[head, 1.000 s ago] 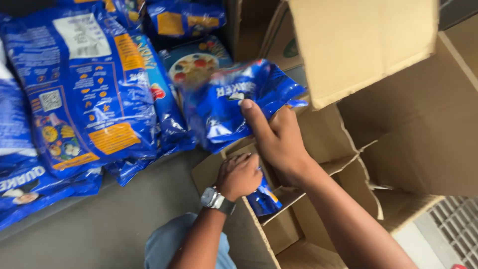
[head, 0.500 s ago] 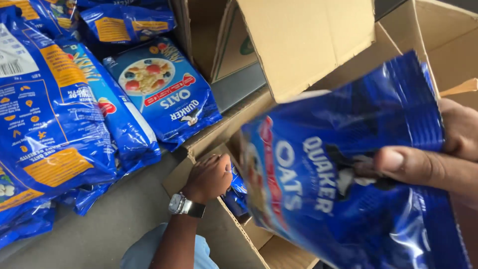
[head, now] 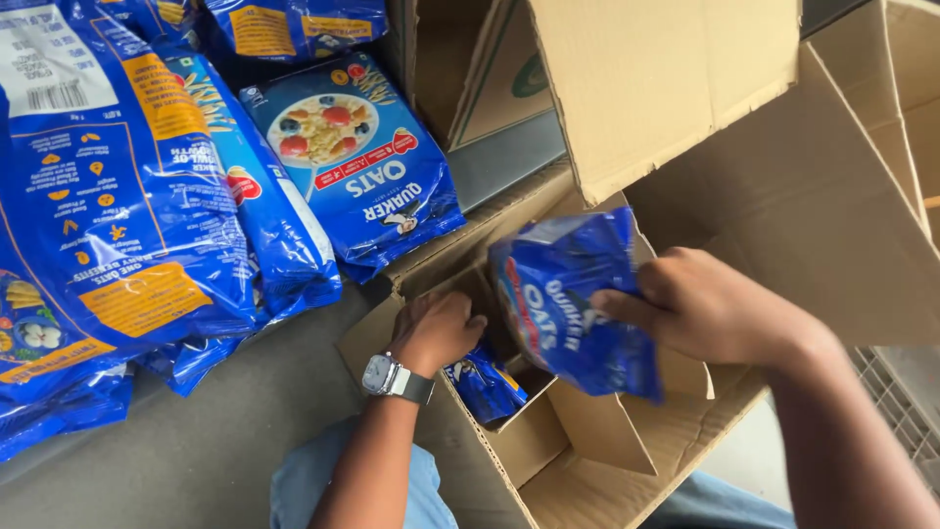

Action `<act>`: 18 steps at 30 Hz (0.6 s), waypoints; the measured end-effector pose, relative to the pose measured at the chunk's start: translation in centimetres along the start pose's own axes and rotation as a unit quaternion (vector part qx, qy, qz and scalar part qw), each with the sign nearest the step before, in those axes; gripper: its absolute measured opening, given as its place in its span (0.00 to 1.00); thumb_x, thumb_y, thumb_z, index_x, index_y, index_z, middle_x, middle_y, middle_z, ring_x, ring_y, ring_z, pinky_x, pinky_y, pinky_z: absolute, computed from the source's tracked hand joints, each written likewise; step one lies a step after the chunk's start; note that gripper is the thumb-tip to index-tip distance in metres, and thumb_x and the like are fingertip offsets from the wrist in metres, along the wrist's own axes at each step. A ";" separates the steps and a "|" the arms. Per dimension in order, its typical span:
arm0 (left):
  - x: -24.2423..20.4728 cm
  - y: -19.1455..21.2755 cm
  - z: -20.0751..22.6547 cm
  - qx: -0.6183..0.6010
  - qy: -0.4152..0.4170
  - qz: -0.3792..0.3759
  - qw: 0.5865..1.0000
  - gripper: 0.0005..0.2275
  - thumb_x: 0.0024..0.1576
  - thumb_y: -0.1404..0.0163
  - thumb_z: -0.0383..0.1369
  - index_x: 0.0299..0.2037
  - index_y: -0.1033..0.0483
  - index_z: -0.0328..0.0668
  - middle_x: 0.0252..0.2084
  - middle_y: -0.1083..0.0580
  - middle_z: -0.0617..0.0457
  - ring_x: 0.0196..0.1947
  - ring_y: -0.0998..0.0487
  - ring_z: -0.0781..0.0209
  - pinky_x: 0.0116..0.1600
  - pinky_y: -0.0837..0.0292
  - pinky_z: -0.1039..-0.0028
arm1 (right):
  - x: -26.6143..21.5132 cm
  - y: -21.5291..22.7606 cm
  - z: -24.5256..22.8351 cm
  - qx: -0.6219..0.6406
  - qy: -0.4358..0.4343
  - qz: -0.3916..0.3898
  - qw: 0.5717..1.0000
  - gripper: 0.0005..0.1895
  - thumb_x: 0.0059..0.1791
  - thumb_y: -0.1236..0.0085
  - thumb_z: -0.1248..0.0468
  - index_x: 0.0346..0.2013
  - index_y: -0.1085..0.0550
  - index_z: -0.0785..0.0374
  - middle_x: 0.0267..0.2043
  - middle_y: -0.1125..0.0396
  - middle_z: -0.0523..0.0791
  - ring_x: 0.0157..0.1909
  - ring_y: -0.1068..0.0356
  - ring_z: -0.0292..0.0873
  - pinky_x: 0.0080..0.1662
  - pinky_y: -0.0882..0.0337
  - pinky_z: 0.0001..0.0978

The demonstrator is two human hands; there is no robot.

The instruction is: The person unpacks blue Quaker oats packets from a cardboard box and places them one at a time into the compartments of an open partitioned box. Earlier, the person adjusts the cardboard dividers inside the box to set up the compartments before filling them with packets.

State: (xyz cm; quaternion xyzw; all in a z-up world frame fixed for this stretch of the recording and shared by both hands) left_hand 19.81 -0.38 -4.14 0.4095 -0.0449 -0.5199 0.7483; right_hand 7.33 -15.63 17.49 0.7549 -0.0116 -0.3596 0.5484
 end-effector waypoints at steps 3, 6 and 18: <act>0.0 -0.4 -0.3 0.025 -0.009 -0.008 1.000 0.12 0.53 0.44 0.43 0.35 0.21 0.44 0.41 0.21 0.44 0.47 0.21 0.41 0.51 0.26 0.51 | 1.9 -1.6 -0.9 0.008 0.045 0.007 0.999 0.33 0.50 0.48 0.41 0.17 0.28 0.69 0.16 0.37 0.59 0.20 0.34 0.59 0.31 0.32 0.52; -0.1 -0.6 -0.6 0.035 -0.030 0.002 0.999 0.11 0.48 0.42 0.38 0.38 0.23 0.45 0.42 0.21 0.44 0.46 0.22 0.39 0.50 0.26 0.50 | 3.6 -3.2 -2.2 -0.026 0.088 -0.003 0.996 0.32 0.50 0.50 0.42 0.18 0.26 0.68 0.19 0.33 0.59 0.26 0.30 0.61 0.36 0.31 0.54; -0.5 -1.2 -0.6 0.080 -0.048 -0.014 0.996 0.07 0.53 0.46 0.36 0.36 0.25 0.45 0.41 0.21 0.43 0.45 0.22 0.37 0.46 0.28 0.47 | 12.6 -16.8 0.5 -0.065 0.052 -0.069 0.994 0.23 0.50 0.49 0.46 0.31 0.19 0.64 0.35 0.25 0.56 0.40 0.24 0.59 0.45 0.25 0.52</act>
Point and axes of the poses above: each hand's wrist, its own x-axis towards the middle knuckle, its own y-axis out of the back of the hand, z = x × y, the point moved 6 cm from there along x, towards the middle knuckle
